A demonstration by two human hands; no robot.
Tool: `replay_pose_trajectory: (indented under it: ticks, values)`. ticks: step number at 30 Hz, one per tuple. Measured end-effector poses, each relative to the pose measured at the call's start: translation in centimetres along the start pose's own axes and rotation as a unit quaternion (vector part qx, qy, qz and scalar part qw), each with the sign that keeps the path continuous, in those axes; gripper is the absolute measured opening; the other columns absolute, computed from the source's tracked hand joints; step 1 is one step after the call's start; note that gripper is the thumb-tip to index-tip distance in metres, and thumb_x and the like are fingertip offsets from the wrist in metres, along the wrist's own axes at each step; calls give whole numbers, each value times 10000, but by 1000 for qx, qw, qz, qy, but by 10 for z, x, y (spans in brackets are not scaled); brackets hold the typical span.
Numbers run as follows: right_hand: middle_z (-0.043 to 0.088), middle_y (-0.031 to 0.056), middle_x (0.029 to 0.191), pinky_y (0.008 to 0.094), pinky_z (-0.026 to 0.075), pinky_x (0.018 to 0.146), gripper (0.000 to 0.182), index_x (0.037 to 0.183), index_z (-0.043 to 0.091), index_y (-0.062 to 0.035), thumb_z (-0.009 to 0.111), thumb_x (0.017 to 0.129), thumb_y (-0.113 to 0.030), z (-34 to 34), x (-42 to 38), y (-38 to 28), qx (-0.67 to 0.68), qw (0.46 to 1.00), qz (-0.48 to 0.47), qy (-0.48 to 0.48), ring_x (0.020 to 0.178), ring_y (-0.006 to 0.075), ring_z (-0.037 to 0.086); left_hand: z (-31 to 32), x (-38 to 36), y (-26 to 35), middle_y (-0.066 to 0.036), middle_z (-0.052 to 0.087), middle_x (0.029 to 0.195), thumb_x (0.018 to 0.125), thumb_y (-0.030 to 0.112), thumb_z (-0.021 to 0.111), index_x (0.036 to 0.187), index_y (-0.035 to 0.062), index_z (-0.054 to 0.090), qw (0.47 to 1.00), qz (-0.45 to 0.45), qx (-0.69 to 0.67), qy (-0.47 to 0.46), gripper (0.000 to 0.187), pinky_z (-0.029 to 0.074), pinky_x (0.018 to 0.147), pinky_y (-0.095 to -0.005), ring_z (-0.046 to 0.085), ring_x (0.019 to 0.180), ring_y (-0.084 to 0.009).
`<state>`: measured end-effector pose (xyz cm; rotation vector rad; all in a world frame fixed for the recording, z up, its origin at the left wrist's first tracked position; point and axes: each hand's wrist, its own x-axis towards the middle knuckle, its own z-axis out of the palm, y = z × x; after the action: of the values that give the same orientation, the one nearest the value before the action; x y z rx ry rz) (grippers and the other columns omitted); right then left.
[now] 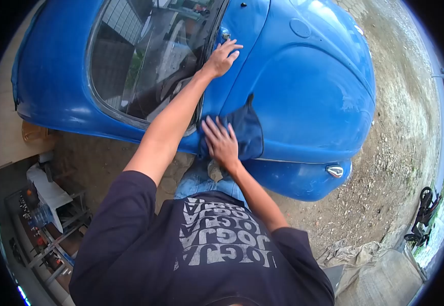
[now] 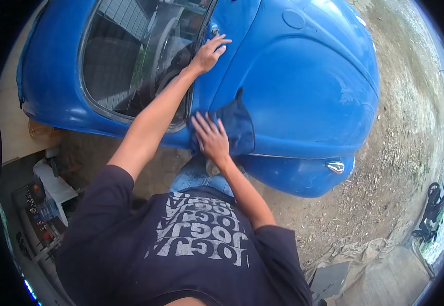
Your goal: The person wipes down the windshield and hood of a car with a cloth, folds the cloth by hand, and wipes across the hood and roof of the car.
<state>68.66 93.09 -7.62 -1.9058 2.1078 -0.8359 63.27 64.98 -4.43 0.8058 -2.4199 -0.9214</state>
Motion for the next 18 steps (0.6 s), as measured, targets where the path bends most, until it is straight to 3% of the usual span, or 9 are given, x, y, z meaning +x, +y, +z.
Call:
replay_pose_trajectory:
  ticks: [4, 7, 8, 11, 12, 16, 17, 18]
  values:
    - [440, -68, 1632, 473, 270, 1226, 573, 1572, 474, -269, 579, 1013, -339, 42, -95, 13, -65, 993, -61, -81, 1494, 173, 421, -27, -56, 50, -198, 518, 1523, 1008, 246, 588, 1228, 138, 728, 1000, 6, -17, 15, 283, 398, 1178, -466, 480, 1416, -405]
    - [410, -94, 1649, 480, 243, 1237, 594, 1600, 431, -265, 555, 1028, -366, 54, -85, -10, -98, 995, -8, -6, 1525, 164, 373, -84, -137, 107, -151, 591, 1432, 966, 153, 639, 1133, 131, 765, 998, 43, -19, 35, 210, 446, 1129, -464, 534, 1369, -370]
    - [393, -51, 1666, 508, 210, 1251, 593, 1601, 426, -257, 543, 1035, -390, 53, -74, -23, -82, 996, 17, -14, 1554, 191, 325, -105, -160, 116, -139, 623, 1387, 954, 126, 649, 1105, 129, 776, 996, 65, 1, 59, 197, 463, 1109, -458, 559, 1342, -358]
    - [386, 2, 1673, 536, 207, 1253, 580, 1589, 445, -242, 542, 1036, -386, 65, -34, -54, 158, 985, 58, 31, 1572, 226, 292, -167, -213, 136, -127, 693, 1155, 882, 21, 627, 1026, 71, 777, 974, 60, 99, 194, 214, 502, 1008, -445, 639, 1162, -326]
    - [373, 43, 1678, 531, 231, 1250, 585, 1584, 449, -233, 552, 1031, -396, 62, -35, -59, 201, 977, 54, 40, 1578, 251, 282, -185, -227, 137, -121, 684, 1115, 881, 53, 609, 1010, 66, 777, 962, 67, 139, 226, 212, 496, 1011, -446, 630, 1131, -332]
    - [413, -24, 1654, 433, 290, 1237, 566, 1566, 473, -282, 570, 1024, -409, 72, -68, -11, -11, 989, -116, -94, 1571, 183, 296, -232, -252, 113, -188, 611, 1226, 893, 79, 552, 1015, -5, 761, 883, 103, 304, 343, 256, 452, 1057, -473, 570, 1204, -347]
    - [437, -58, 1637, 439, 292, 1236, 531, 1546, 502, -295, 559, 1030, -405, 71, -75, -4, -80, 984, -132, -94, 1557, 151, 320, -242, -249, 105, -196, 594, 1257, 898, 86, 546, 1028, -13, 761, 857, 111, 343, 369, 270, 441, 1072, -475, 554, 1225, -347]
    - [430, -27, 1642, 464, 287, 1236, 539, 1548, 502, -277, 560, 1029, -410, 70, -74, -11, -57, 989, -109, -87, 1560, 181, 320, -251, -247, 98, -196, 581, 1282, 905, 89, 539, 1046, -16, 761, 846, 110, 345, 390, 283, 429, 1087, -476, 542, 1243, -344]
